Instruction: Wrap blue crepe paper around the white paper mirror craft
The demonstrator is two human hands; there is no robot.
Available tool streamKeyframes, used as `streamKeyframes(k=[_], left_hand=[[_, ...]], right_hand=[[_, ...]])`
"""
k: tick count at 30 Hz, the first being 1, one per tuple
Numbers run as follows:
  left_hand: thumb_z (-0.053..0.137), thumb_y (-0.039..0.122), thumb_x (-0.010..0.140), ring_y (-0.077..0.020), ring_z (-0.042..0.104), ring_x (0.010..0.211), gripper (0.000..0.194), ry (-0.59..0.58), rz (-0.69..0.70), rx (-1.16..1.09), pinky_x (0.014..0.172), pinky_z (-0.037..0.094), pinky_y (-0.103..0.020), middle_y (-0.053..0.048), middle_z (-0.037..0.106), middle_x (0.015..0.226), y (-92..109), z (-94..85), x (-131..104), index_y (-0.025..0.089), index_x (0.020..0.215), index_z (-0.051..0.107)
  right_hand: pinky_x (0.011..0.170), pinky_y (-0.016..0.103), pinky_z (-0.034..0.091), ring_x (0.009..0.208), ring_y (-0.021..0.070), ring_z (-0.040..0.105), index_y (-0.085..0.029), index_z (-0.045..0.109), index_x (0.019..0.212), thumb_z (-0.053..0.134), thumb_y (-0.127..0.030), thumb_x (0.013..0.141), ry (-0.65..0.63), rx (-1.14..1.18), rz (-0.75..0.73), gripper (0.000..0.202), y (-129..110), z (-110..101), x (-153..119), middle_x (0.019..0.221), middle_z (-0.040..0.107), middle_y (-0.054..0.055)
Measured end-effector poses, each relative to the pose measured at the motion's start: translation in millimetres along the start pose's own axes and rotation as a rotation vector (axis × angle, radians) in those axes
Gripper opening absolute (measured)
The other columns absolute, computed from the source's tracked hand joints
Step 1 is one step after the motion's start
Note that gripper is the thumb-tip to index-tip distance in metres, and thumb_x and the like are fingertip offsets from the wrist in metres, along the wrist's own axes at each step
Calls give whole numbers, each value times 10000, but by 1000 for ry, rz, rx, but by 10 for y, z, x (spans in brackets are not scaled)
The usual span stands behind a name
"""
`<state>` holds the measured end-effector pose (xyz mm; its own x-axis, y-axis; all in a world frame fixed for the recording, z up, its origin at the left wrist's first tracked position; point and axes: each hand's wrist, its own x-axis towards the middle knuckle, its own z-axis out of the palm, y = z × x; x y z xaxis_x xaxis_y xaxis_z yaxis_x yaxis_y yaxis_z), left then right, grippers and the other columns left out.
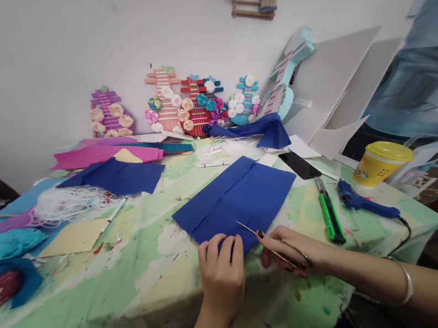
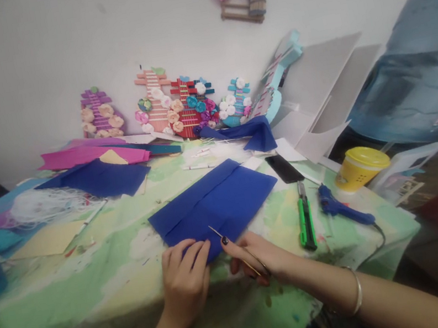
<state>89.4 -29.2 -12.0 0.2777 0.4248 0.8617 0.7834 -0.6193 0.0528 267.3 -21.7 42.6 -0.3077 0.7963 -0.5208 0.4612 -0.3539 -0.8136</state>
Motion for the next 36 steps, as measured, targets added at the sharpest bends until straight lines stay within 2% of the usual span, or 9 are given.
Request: streamKeyframes(k=[6, 11, 15, 18, 21, 26, 28, 32, 36], left_hand=[[481, 60, 817, -276, 589, 876, 237, -10, -26, -69, 756, 403, -435, -122, 689, 859, -70, -17, 94, 75, 973, 658], [511, 14, 739, -206, 648, 791, 280, -80, -219, -280, 754, 465, -383, -64, 719, 870, -220, -12, 257, 140, 932, 672], [551, 7, 687, -194, 673, 795, 320, -149, -389, -345, 754, 517, -345, -22, 734, 886, -315, -27, 382, 186, 908, 698], [574, 15, 677, -185, 685, 790, 303, -183, -446, -393, 765, 528, -329, -12, 737, 881, -352, -42, 425, 192, 884, 706], [557, 12, 684, -189, 676, 770, 297, -161, -353, -371, 736, 525, -338, -21, 734, 862, -362, -55, 413, 184, 880, 699], [506, 9, 746, -212, 639, 786, 271, -105, 18, -303, 751, 485, -403, -84, 703, 876, -305, -76, 312, 115, 943, 658], [492, 8, 768, -232, 634, 831, 262, -92, 109, -264, 761, 471, -418, -110, 691, 888, -261, -84, 268, 90, 964, 644], [484, 19, 794, -252, 635, 866, 228, -50, 187, -217, 763, 457, -423, -132, 687, 871, -175, -88, 192, 67, 964, 627], [458, 10, 798, -239, 637, 853, 244, -29, 189, -206, 755, 459, -409, -132, 689, 868, -141, -75, 133, 68, 974, 617]], right_hand=[[280, 183, 275, 268, 66, 374, -113, 650, 705, 375, -768, 775, -58, 7, 1, 714, 23, -76, -13, 390, 420, -41], [303, 191, 296, 273, 77, 407, -97, 651, 695, 321, -761, 798, -133, 88, 28, 749, -40, -149, -59, 387, 430, -29], [318, 208, 314, 284, 92, 435, -80, 654, 700, 201, -751, 831, -256, 182, 155, 820, -130, -186, -46, 413, 459, -7], [344, 211, 335, 297, 98, 446, -65, 664, 702, 176, -744, 840, -312, 161, 150, 847, -184, -215, -6, 403, 468, 9], [353, 215, 347, 299, 104, 443, -60, 674, 705, 198, -756, 825, -314, 124, 107, 851, -204, -247, 51, 383, 478, 21], [352, 215, 364, 311, 108, 461, -72, 682, 705, 273, -787, 786, -299, 109, 87, 828, -187, -277, 123, 393, 497, 23], [344, 210, 355, 311, 107, 464, -80, 679, 688, 252, -783, 795, -303, 109, 121, 829, -174, -269, 125, 396, 500, 24], [345, 212, 359, 319, 110, 481, -93, 685, 703, 237, -801, 781, -323, 76, 168, 841, -136, -234, 101, 409, 503, 13], [365, 214, 371, 314, 100, 472, -83, 689, 731, 280, -798, 774, -269, 14, 138, 825, -130, -211, 81, 414, 490, 1]])
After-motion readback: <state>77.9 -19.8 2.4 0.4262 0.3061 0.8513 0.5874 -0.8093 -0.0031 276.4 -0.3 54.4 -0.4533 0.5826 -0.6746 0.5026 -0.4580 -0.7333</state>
